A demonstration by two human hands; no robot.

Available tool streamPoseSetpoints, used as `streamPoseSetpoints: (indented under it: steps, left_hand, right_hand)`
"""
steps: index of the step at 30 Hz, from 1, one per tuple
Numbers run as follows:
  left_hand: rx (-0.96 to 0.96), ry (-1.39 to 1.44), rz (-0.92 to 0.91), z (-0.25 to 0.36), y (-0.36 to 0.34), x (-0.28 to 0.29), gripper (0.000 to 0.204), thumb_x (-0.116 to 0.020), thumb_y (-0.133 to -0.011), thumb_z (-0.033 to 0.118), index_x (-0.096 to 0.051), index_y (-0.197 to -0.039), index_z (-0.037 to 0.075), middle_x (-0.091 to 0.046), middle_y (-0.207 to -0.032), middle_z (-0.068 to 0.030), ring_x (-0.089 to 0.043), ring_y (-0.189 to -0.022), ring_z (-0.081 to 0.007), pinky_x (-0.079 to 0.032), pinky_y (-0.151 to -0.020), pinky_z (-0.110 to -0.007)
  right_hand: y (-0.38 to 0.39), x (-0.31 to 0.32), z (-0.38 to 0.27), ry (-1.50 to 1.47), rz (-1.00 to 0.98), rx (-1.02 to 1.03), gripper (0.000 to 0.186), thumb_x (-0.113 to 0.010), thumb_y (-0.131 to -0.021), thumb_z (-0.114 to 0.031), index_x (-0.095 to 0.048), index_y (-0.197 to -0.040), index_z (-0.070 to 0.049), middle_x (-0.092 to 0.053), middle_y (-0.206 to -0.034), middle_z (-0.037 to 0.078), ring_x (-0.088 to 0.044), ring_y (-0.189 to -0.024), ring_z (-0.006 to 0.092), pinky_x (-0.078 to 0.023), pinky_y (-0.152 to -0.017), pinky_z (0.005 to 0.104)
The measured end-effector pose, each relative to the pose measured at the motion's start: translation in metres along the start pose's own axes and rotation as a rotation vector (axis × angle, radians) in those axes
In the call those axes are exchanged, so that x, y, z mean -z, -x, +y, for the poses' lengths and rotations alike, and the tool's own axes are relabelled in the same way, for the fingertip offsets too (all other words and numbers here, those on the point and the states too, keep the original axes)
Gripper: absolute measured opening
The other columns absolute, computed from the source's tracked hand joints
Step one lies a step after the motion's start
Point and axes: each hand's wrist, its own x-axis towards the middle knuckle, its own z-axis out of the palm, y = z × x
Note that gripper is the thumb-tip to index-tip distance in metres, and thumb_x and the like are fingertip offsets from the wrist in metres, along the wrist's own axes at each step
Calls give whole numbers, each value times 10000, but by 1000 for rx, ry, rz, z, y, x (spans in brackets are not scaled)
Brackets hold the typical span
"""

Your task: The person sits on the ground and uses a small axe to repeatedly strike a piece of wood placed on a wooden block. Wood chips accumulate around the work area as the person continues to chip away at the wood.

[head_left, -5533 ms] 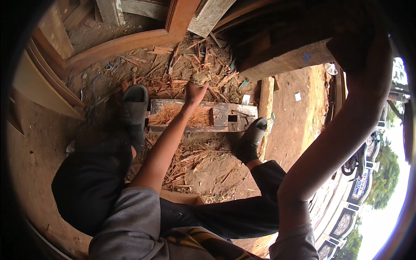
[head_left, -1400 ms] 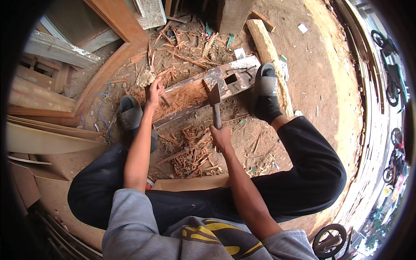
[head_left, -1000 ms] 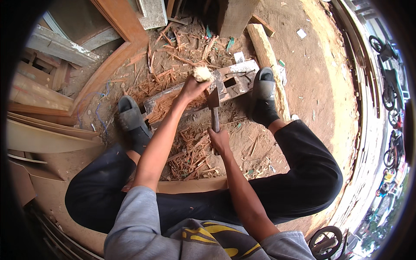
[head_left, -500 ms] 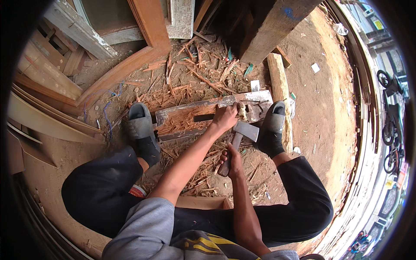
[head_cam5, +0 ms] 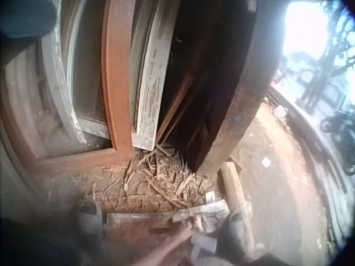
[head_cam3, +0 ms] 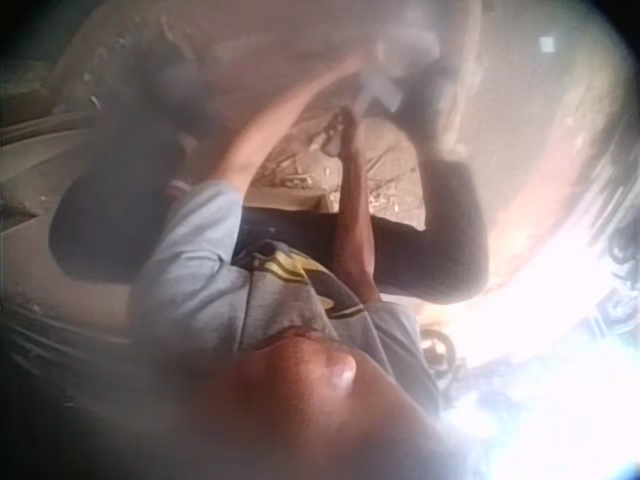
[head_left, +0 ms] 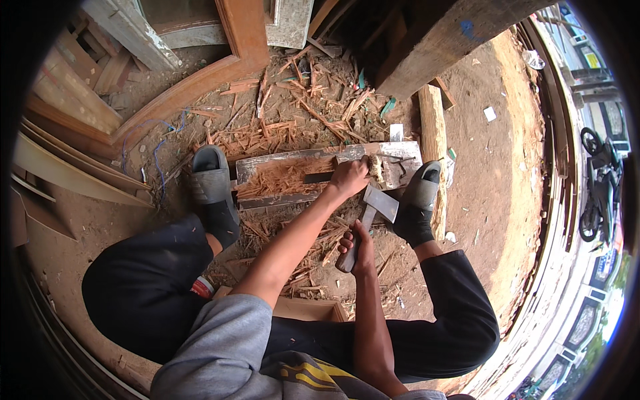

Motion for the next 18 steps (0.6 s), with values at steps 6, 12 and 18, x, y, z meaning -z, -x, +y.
streamPoseSetpoints:
  steps: [6, 12, 18]
  left_hand:
    - [-42, 94, 80, -4, 1, 1, 369, -675, -749, 202, -543, -980, -54, -615, -669, -193, -638, -611, -316, -538, -524, -387]
    - [17, -4, -36, -8, -7, -9, 382, -652, -794, 264, -551, -974, -57, -617, -772, -224, -637, -655, -325, -539, -556, -386]
    - [55, -64, -49, 9, -8, -8, 502, -689, -739, 212, -479, -1099, -69, -629, -746, -215, -644, -682, -331, -535, -573, -391]
  right_hand:
    - [3, -9, -1, 48, 28, 30, 251, -518, -904, -345, -432, -840, -117, -398, -602, -18, -378, -456, 75, -356, -425, 229]
    - [4, -6, -7, -46, -10, -23, 260, -511, -910, -343, -449, -857, -96, -421, -602, -2, -389, -457, 87, -358, -425, 238]
    - [5, -1, -19, 58, 31, -23, 292, -499, -914, -365, -423, -832, -96, -439, -626, 9, -417, -471, 105, -389, -423, 265]
